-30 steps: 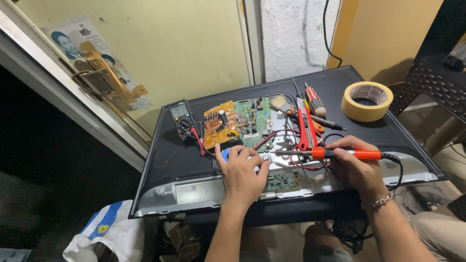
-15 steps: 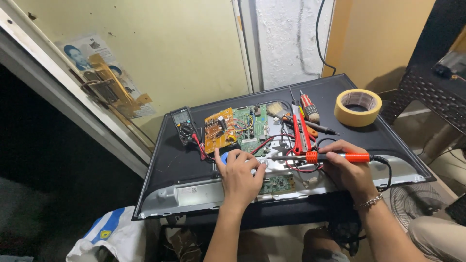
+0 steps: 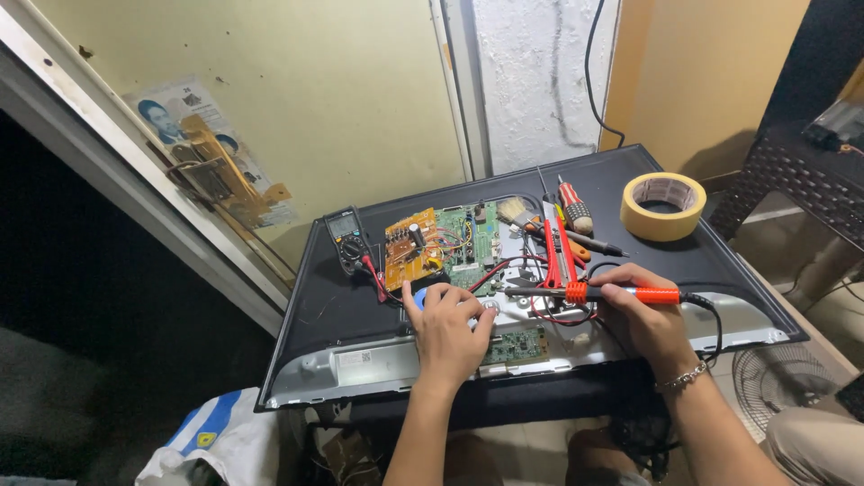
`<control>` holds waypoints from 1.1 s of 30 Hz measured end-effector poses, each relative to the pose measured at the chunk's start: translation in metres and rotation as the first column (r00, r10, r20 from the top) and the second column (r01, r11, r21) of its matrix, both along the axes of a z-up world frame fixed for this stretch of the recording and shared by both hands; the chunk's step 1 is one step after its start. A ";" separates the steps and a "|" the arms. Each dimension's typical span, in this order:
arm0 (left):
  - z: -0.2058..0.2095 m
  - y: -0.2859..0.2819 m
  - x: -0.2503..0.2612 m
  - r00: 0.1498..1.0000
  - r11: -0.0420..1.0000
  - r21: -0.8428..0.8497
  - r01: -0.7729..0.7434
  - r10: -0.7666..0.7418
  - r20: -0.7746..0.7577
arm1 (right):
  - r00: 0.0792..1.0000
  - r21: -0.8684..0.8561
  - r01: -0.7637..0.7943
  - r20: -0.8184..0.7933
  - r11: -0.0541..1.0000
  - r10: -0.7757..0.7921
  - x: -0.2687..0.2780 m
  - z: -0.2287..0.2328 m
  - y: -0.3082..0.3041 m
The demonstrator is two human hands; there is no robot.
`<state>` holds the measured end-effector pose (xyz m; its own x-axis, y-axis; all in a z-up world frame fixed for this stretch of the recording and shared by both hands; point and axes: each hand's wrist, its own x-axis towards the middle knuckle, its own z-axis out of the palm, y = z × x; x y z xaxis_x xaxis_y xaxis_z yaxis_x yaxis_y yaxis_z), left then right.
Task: Soldering components on a television circuit board to perform a repair
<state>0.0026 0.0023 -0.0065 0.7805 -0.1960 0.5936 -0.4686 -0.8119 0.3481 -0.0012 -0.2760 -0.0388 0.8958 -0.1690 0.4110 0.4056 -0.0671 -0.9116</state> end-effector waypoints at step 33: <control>-0.013 0.024 -0.010 0.967 0.989 0.081 0.120 -0.135 0.215 | 0.633 0.298 0.751 -0.072 0.589 -0.771 -0.052 -0.121 -0.192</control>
<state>-0.0076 0.0262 -0.0197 0.5990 -0.3304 0.7294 -0.6283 -0.7586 0.1724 -0.0536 -0.4679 -0.1593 0.3633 -0.8897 0.2763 0.3768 -0.1309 -0.9170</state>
